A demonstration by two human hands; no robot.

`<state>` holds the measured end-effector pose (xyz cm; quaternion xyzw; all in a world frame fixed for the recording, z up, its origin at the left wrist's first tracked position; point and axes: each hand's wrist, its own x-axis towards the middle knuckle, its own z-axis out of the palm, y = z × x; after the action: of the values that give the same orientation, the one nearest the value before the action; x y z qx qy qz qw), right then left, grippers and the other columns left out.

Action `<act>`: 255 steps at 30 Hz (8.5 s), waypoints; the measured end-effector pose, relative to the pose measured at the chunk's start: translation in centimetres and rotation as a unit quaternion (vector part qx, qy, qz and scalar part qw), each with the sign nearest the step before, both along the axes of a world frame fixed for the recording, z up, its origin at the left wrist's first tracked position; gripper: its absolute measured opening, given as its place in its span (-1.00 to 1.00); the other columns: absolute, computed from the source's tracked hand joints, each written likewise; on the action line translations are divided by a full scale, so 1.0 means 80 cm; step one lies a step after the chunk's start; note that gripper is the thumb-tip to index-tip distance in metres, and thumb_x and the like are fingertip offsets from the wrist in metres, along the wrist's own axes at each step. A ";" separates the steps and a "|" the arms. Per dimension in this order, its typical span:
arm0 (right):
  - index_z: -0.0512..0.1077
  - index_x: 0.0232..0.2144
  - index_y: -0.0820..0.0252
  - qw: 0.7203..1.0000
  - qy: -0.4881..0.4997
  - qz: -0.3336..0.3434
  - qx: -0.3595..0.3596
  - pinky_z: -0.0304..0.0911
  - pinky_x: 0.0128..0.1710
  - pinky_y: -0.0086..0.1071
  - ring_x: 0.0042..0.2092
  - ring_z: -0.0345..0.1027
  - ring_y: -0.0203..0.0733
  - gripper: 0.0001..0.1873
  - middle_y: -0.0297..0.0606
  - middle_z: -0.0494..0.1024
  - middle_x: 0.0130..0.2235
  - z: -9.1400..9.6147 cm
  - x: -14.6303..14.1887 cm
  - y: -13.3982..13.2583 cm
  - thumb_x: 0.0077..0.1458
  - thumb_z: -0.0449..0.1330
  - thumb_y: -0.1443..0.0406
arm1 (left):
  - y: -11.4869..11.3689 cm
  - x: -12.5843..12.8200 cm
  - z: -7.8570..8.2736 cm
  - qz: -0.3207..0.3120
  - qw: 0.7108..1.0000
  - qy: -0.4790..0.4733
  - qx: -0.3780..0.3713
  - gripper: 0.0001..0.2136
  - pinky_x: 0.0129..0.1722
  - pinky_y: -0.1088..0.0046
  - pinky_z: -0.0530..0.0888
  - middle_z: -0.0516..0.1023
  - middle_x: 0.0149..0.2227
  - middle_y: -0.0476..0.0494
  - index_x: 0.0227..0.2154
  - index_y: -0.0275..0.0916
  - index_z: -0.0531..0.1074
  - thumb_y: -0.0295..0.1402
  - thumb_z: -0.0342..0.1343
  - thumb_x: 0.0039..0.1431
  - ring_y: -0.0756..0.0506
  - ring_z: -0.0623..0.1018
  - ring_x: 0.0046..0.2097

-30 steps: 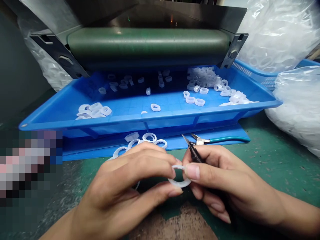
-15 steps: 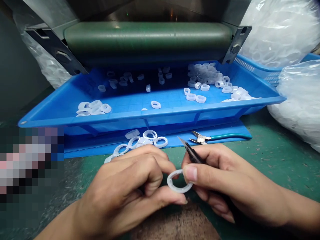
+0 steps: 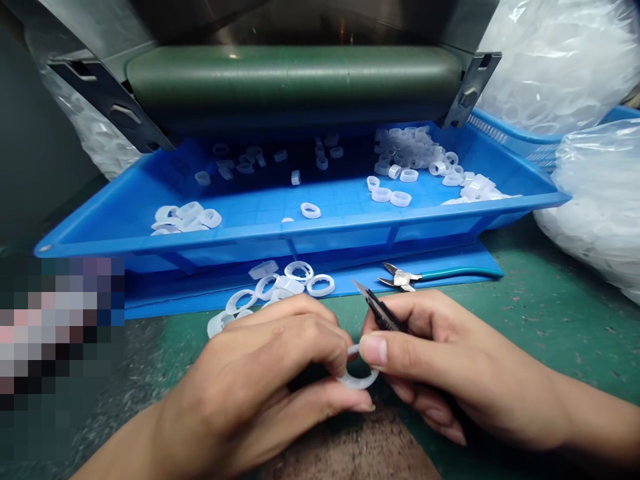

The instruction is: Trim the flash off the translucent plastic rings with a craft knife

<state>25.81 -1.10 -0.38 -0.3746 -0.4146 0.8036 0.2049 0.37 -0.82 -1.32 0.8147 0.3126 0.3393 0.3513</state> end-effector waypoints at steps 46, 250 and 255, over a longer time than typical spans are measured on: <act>0.61 -0.23 0.10 0.995 -0.009 -0.088 0.052 0.13 -0.68 -0.58 -0.64 0.16 -0.45 -0.64 -0.58 0.47 -0.51 -0.003 -0.002 0.004 0.24 0.71 0.16 | -0.018 -0.011 -0.012 0.056 0.954 -0.015 -0.294 -0.80 -0.03 0.58 0.79 0.88 -0.04 0.10 0.21 0.24 0.54 0.06 0.13 0.78 -0.04 0.88 -0.02; 0.53 -0.30 0.11 0.990 -0.072 -0.086 0.090 0.15 -0.64 -0.58 -0.55 0.17 -0.41 -0.61 -0.47 0.51 -0.45 0.004 -0.004 0.004 0.30 0.61 0.08 | -0.004 0.001 -0.008 0.157 0.896 -0.168 -0.379 -0.61 -0.55 0.67 0.20 0.72 -0.37 0.05 -0.14 -0.06 0.73 0.01 0.74 0.21 0.11 0.30 -0.51; 0.53 -0.28 0.09 0.990 -0.072 -0.090 0.079 0.12 -0.66 -0.54 -0.59 0.17 -0.41 -0.61 -0.49 0.52 -0.45 0.005 -0.004 0.003 0.28 0.62 0.07 | -0.005 0.006 -0.003 0.203 0.919 -0.097 -0.324 -0.61 -0.44 0.58 0.37 0.57 -0.47 0.08 -0.22 -0.08 0.71 -0.13 0.79 0.07 0.02 0.39 -0.45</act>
<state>25.52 -0.89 -0.02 -0.4500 -0.4553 0.7174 0.2751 0.87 -1.24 -1.56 0.5380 0.5288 0.3611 0.5483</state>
